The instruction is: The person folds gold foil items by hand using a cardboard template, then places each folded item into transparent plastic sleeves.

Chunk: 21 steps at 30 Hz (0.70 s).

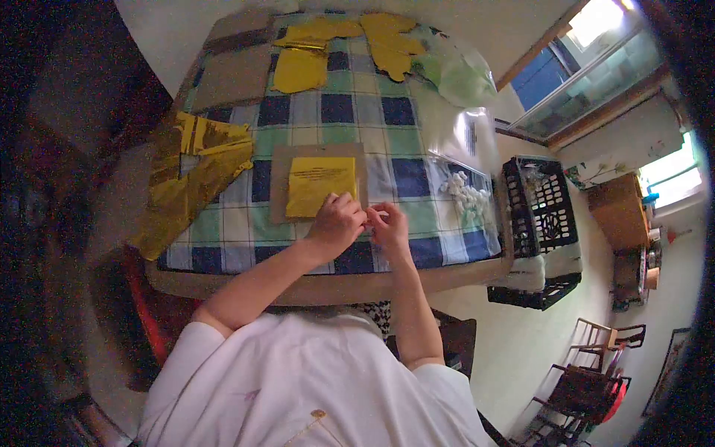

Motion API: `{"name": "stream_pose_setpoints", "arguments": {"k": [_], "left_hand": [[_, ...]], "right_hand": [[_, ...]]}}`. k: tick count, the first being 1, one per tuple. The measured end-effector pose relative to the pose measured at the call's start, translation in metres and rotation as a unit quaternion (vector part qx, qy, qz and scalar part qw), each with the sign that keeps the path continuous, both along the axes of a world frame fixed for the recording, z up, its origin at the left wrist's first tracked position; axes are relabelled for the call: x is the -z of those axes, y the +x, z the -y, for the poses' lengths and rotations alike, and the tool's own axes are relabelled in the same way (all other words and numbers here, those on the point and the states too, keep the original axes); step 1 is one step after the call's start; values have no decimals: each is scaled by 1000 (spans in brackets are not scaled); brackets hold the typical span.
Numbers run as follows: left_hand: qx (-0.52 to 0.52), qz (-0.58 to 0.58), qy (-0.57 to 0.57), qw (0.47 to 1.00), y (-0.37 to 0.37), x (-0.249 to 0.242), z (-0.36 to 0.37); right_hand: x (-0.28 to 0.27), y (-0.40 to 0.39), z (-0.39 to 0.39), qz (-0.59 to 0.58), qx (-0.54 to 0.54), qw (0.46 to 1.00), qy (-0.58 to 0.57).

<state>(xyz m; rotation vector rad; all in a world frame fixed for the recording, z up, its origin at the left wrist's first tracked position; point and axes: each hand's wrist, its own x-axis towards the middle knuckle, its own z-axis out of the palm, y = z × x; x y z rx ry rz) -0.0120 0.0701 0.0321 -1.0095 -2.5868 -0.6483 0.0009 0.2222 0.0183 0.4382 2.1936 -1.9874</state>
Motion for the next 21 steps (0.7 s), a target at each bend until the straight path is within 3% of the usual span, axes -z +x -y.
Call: {"name": "stream_pose_setpoints", "arguments": {"k": [6, 12, 18, 21], "left_hand": [[33, -84, -51, 995, 4, 1, -6], [-6, -92, -30, 995, 4, 5, -9], [33, -106, -66, 992, 2, 3, -8], [15, -101, -25, 994, 3, 5, -10]], "right_hand": [[20, -2, -1, -38, 3, 999, -8], [19, -4, -1, -25, 6, 1000, 13], [28, -6, 0, -49, 12, 998, 39], [23, -3, -3, -28, 9, 999, 26]]}}
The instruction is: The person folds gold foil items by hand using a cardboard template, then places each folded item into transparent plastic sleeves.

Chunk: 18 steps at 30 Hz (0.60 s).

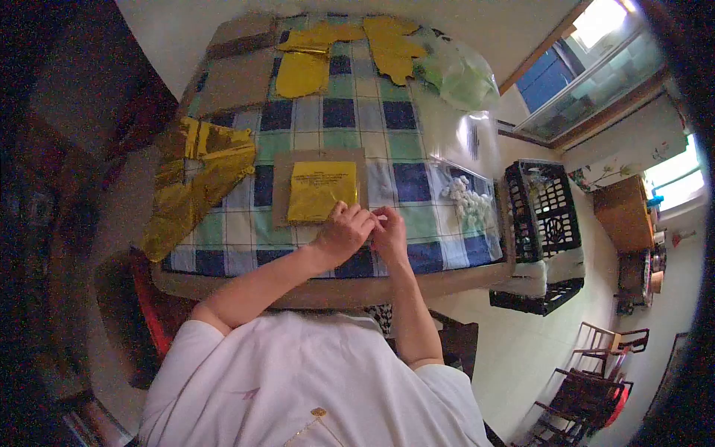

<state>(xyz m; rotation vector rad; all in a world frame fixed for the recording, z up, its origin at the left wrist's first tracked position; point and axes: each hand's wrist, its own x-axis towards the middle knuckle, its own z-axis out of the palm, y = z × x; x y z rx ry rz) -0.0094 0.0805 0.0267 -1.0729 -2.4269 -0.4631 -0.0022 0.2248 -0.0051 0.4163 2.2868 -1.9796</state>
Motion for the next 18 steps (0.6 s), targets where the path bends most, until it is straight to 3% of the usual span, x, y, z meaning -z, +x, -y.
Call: {"name": "stream_pose_setpoints", "arguments": {"k": [6, 9, 15, 18], "left_hand": [[13, 5, -26, 1000, 2, 0, -1], [18, 14, 29, 999, -1, -2, 6], [-22, 184, 170, 968, 2, -11, 35], [-42, 190, 166, 967, 1, -27, 42]], "right_hand": [[5, -2, 1, 0, 17, 1000, -16], [-6, 0, -1, 5, -15, 999, -36], [-13, -1, 2, 41, 22, 996, -71], [-21, 0, 4, 31, 10, 998, -62]]}}
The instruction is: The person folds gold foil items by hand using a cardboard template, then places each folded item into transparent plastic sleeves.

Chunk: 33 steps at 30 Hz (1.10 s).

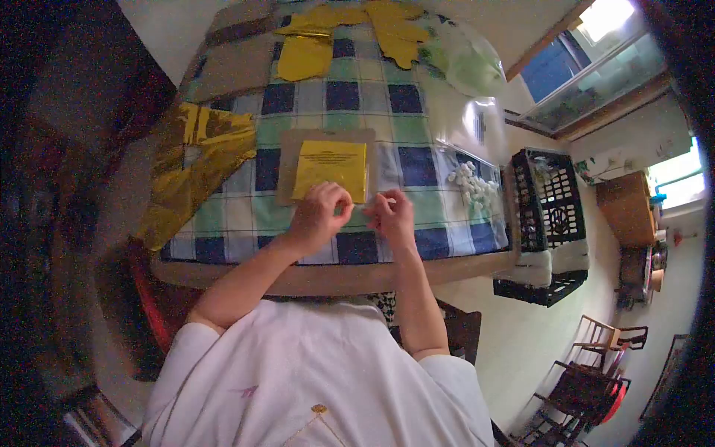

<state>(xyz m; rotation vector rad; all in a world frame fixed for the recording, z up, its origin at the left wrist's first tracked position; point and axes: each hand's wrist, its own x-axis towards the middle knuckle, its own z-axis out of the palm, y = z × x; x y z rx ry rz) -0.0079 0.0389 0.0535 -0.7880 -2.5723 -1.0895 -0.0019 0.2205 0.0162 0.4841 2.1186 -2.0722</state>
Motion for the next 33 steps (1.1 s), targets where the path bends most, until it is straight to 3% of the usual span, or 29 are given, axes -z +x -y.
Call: {"name": "stream_pose_setpoints", "arguments": {"k": [1, 3, 4, 6, 8, 11, 14, 16, 18, 19, 20, 21, 22, 24, 27, 29, 30, 33], "left_hand": [[0, 100, 108, 989, -3, -3, 5], [-1, 288, 317, 904, -11, -7, 26], [52, 259, 416, 870, -19, -11, 46], [-13, 265, 509, 819, -23, -29, 86], [-64, 138, 497, 854, -35, -19, 143], [-253, -37, 293, 921, -39, -42, 220], [-278, -11, 323, 905, -49, -50, 315], [-232, 65, 411, 879, -45, -55, 366], [-350, 133, 240, 896, -33, -47, 396], [-450, 126, 46, 883, -29, -18, 414], [-532, 129, -146, 824, -25, 12, 433], [-555, 117, -204, 798, -28, 29, 440], [-577, 106, -259, 767, -27, 31, 437], [-568, 125, -186, 792, -30, 13, 429], [-499, 78, -37, 862, -19, -35, 346], [-441, 93, -28, 892, -18, -36, 282], [-408, 96, -23, 907, -18, -34, 254], [-137, -59, -26, 989, -17, 12, 184]], "right_hand": [[-1, -1, 1, 0, 9, 1000, -4], [-2, 1, 3, -1, 25, 1000, -14], [-1, 0, 3, -2, 19, 1000, -4], [6, -1, -2, -5, 3, 1000, 11], [13, -3, -5, 2, 6, 1000, 4], [21, -4, -12, -20, -12, 1000, 0], [34, -8, -21, -47, -33, 998, 7], [32, -8, -19, -37, -30, 998, 35], [24, -7, -15, -32, -20, 998, 55], [36, -4, -23, -40, 1, 999, 5], [56, -6, -33, -55, 22, 997, -46], [66, -15, -39, -73, 43, 991, -100], [45, -9, -26, -76, 44, 993, -84], [11, 9, -1, -78, 49, 994, -56], [36, 11, -22, -160, -110, 965, -174], [15, 23, -17, -149, -113, 976, 113], [7, 22, -13, -135, -111, 951, 254], [6, 18, -12, -225, -122, 856, 450]]}}
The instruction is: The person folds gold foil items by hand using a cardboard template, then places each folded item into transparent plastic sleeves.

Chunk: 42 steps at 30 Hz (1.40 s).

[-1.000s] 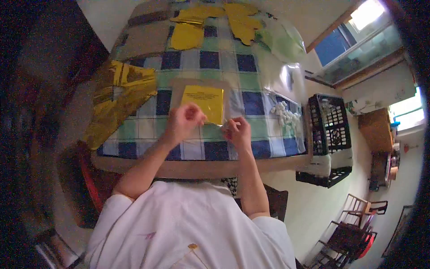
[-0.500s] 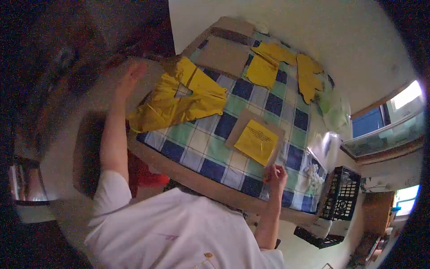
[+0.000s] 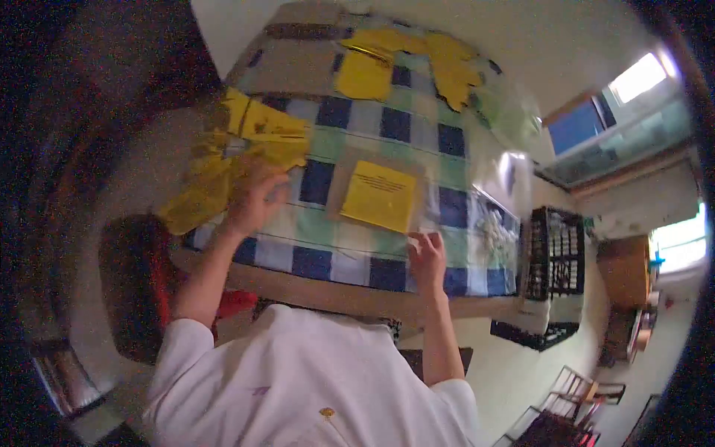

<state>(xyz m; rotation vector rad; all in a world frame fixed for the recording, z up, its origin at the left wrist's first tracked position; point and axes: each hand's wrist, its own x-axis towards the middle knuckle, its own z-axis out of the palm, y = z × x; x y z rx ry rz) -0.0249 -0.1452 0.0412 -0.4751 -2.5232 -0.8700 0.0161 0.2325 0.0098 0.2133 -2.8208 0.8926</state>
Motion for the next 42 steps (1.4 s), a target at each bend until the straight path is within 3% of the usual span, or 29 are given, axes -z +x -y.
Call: {"name": "stream_pose_setpoints", "arguments": {"k": [3, 6, 9, 12, 21, 30, 33, 39, 42], "left_hand": [[174, 19, -12, 984, 8, -1, -59], [182, 24, -52, 982, 12, 13, -77], [167, 38, 28, 985, 2, 35, -78], [113, 81, 93, 986, -5, 39, -87], [70, 35, 19, 997, -8, 36, -104], [42, 14, 14, 999, -7, 40, -101], [36, 4, -16, 999, -5, 40, -95], [21, -49, -32, 998, -2, 41, -101], [15, -23, -4, 1000, -4, 44, -97]], "right_hand": [[12, -13, -2, -152, -38, 985, -74], [-8, -13, -4, -78, -65, 985, -137], [-21, -15, 2, 56, 12, 966, -252], [-5, -25, 2, -22, 12, 978, -208], [12, -37, 10, -151, 33, 987, -33], [19, -46, 5, -148, 71, 986, 18], [12, -46, 1, -140, 75, 986, -41], [17, -51, -4, -80, 61, 995, 4], [2, -48, -1, 58, 72, 975, -200]]}}
